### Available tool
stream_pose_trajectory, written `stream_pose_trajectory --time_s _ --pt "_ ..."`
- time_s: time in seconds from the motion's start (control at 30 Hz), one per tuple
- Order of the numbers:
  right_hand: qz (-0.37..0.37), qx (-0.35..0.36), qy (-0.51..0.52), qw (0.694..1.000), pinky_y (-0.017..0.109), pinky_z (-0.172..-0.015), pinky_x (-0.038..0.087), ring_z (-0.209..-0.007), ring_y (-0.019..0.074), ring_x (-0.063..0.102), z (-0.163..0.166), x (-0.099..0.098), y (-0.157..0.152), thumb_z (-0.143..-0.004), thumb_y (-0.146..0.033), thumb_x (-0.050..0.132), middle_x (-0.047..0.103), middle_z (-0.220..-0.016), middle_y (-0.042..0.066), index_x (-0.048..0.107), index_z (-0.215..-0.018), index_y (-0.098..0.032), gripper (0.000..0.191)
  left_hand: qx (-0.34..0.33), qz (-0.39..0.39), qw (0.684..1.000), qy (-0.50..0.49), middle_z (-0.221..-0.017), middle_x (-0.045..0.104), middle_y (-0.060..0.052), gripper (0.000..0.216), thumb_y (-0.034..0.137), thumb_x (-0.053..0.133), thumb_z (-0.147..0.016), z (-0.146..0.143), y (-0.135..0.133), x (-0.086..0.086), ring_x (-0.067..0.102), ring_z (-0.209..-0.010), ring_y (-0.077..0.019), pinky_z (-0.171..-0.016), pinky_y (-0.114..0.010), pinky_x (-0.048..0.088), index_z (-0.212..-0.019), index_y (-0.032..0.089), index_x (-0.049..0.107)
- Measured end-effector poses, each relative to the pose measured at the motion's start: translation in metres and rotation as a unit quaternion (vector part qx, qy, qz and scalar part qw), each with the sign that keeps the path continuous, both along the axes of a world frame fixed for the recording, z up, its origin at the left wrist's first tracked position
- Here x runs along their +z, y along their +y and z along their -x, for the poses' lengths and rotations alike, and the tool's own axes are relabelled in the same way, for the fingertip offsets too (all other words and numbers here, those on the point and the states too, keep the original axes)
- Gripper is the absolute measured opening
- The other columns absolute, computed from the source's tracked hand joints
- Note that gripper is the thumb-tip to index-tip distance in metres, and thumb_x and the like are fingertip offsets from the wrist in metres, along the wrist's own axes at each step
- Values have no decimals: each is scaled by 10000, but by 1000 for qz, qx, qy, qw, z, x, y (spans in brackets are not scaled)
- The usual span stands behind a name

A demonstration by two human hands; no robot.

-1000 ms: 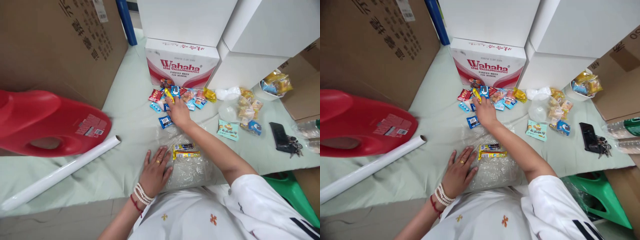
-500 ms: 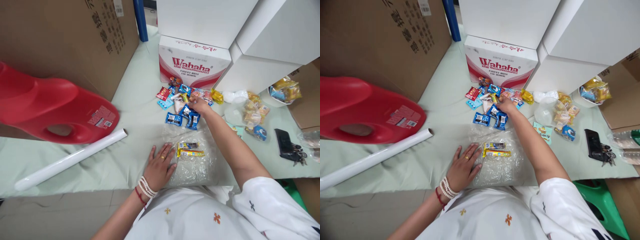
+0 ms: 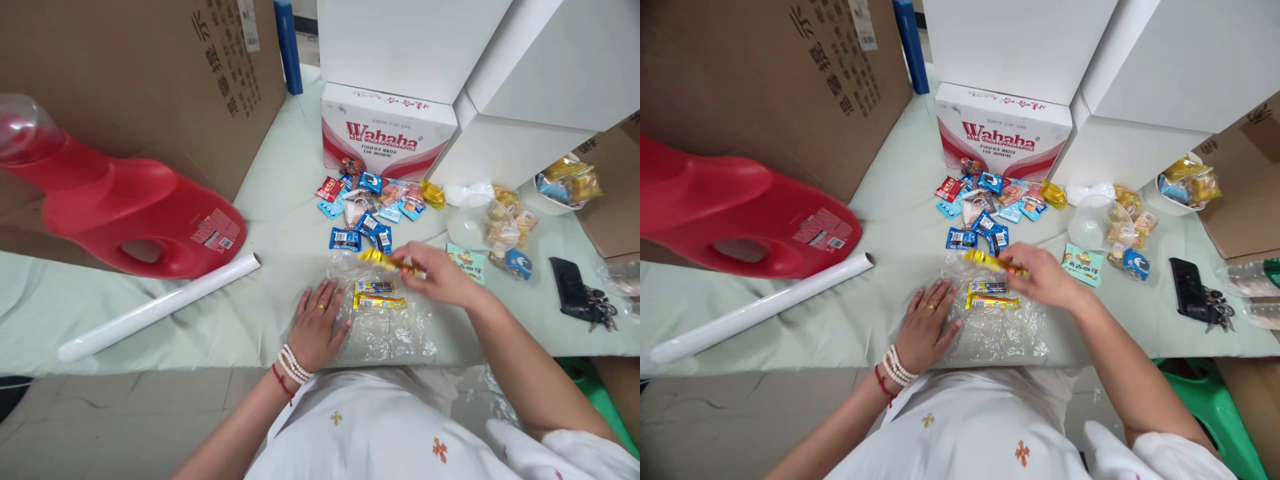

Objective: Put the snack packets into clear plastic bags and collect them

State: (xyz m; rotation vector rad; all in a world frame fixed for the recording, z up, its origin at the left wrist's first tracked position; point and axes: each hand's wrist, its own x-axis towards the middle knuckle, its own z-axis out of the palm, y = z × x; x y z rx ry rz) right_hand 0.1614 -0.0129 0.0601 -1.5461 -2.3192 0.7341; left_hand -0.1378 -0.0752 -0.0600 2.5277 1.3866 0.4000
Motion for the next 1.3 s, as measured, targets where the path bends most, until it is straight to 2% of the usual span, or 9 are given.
stream_pose_trajectory --time_s 0.1,0.27,0.43,0.63,0.8,0.9,1.0,1.13,1.3 --pt "50 93 -64 992 318 -865 513 -1028 229 684 16 -15 -29 -992 -297 530 688 -1230 98 622 -1280 -224 311 13 0 1000 11 -1643 447 -141 572 404 438 -1032 -1 -1 0 422 -1521 -329 -1246 -609 237 -1566 198 460" --pt "57 113 -170 977 347 -841 523 -1138 297 670 41 -39 -25 -940 -433 698 608 -1398 164 549 -1453 -199 583 28 3 999 43 -1662 399 -152 596 420 446 -1030 -1 -6 0 415 -1523 -358 -1242 -706 129 -1593 225 420" --pt "38 165 -178 969 364 -905 511 -1149 287 646 38 -38 -24 -955 -334 664 651 -1319 146 627 -1373 -197 441 38 3 997 62 -1645 411 -172 656 446 452 -1022 5 -13 1 427 -1513 -375 -1236 -739 93 -1627 211 358" --pt "20 170 -147 974 410 -963 510 -1180 294 609 30 -45 -32 -949 -256 615 608 -1417 146 595 -1426 -190 482 40 5 997 63 -1646 418 -169 664 451 459 -1022 8 -19 -2 421 -1517 -371 -1249 -719 75 -1636 227 342" --pt "-21 169 -77 982 473 -1013 506 -1248 325 567 21 -47 -36 -974 -269 605 505 -1538 171 551 -1470 -172 508 47 -94 994 -14 -1666 401 -165 719 337 589 -971 20 -28 6 298 -1580 -385 -1260 -691 121 -1638 273 329" --pt "-35 147 -1 989 461 -985 520 -1174 298 581 -1 -42 -55 -1013 -326 583 610 -1361 166 599 -1388 -190 399 -97 -99 987 -76 -1613 494 -133 733 222 604 -942 29 -33 14 318 -1582 -311 -1295 -623 148 -1621 287 336" --pt "-26 129 27 991 478 -982 524 -1156 296 574 -24 -53 -92 -987 -420 654 620 -1326 161 604 -1363 -211 434 -206 -37 974 -87 -1584 525 -153 592 325 651 -929 34 -35 11 382 -1549 -315 -1297 -577 205 -1493 225 497" --pt "-52 72 39 995 488 -1028 497 -1222 288 562 -36 -83 -136 -1027 -286 590 653 -1276 131 679 -1179 -229 185 -179 0 979 -100 -1386 701 -87 146 242 581 -981 37 -31 0 494 -1476 -278 -1274 -531 264 -1093 238 674" --pt "-27 42 122 991 372 -891 518 -1016 220 625 -35 -78 -133 -1055 -237 521 706 -1079 91 668 -1077 -234 149 -128 64 976 -161 -1126 782 -60 205 182 456 -1033 42 -7 13 714 -1140 -187 -1086 -384 483 -1080 230 650"
